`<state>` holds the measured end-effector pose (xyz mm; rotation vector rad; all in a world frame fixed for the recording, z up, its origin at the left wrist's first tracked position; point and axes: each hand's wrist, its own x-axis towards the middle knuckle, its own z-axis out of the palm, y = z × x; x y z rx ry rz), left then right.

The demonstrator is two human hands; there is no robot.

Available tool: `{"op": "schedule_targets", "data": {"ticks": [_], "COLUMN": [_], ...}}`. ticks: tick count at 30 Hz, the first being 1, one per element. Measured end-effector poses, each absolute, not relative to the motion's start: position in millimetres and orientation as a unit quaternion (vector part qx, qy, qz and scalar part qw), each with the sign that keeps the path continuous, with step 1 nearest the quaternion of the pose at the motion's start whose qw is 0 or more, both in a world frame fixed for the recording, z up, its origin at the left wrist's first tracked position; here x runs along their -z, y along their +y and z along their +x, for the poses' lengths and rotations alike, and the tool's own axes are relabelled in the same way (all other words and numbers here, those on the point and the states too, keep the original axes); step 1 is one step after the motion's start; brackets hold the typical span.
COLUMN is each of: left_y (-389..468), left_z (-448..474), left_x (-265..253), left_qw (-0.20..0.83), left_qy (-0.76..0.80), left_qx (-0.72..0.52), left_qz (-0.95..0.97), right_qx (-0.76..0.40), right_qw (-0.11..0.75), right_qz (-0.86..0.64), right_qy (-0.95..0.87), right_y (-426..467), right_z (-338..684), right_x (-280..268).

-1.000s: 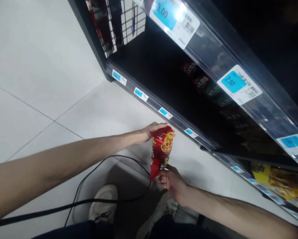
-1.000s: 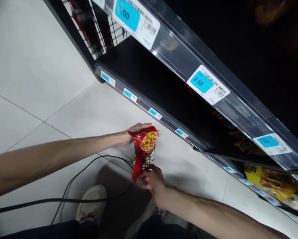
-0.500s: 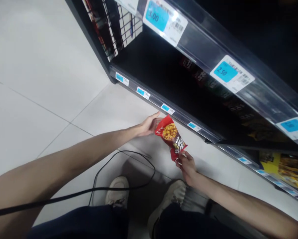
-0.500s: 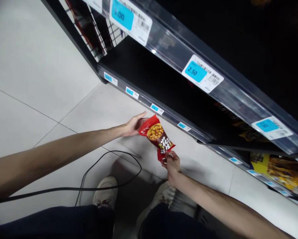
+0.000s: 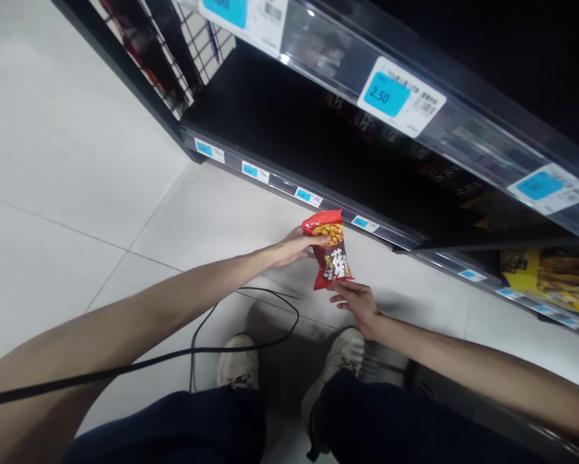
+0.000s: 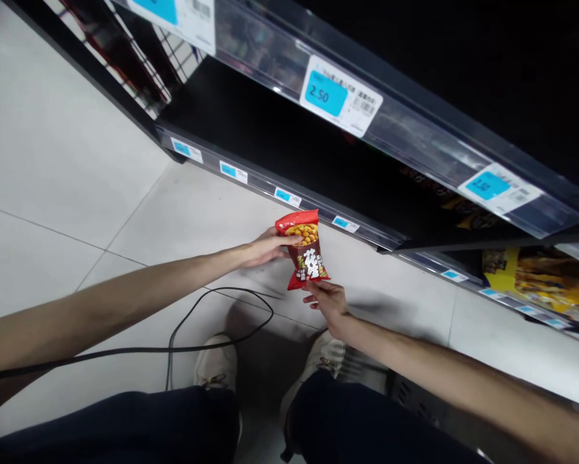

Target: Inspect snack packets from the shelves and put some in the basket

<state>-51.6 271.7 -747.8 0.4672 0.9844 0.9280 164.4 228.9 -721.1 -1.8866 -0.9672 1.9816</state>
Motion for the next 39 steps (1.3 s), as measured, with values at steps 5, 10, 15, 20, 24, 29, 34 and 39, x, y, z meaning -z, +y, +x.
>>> {"op": "schedule_targets", "data": {"ticks": [5,10,15,20,24,29,34,39], "left_y": [282,282,268,258,252,243,228,220], "left_z": [-26,-19,-20,-21,-20,-17,-12,-10], "left_x": [750,747,746,745,743,749,772,783], "left_qw": [0.715,0.734,0.774,0.776,0.789,0.798,0.797,0.802], "left_qy": [0.501,0.503,0.481,0.490,0.447,0.370,0.363,0.366], "left_qx": [-0.432,-0.389,-0.334,-0.310,-0.278,-0.229,-0.212,-0.205], "left_qz": [0.224,0.240,0.240,0.248,0.317,0.416,0.433,0.425], "right_qx": [-0.694,-0.726,-0.817,-0.851,-0.816,-0.776,-0.777,-0.761], "right_qw": [-0.003,-0.043,0.004,-0.024,0.008,0.032,0.024,-0.001], "right_qz": [-0.631,-0.583,-0.435,-0.424,-0.465,-0.522,-0.524,-0.530], "right_qy": [-0.346,-0.363,-0.378,-0.309,-0.342,-0.352,-0.349,-0.375], "right_y": [231,244,253,249,250,250,250,248], "right_z": [181,209,214,198,191,196,200,197], "right_x": [716,716,711,702,711,727,726,720]}}
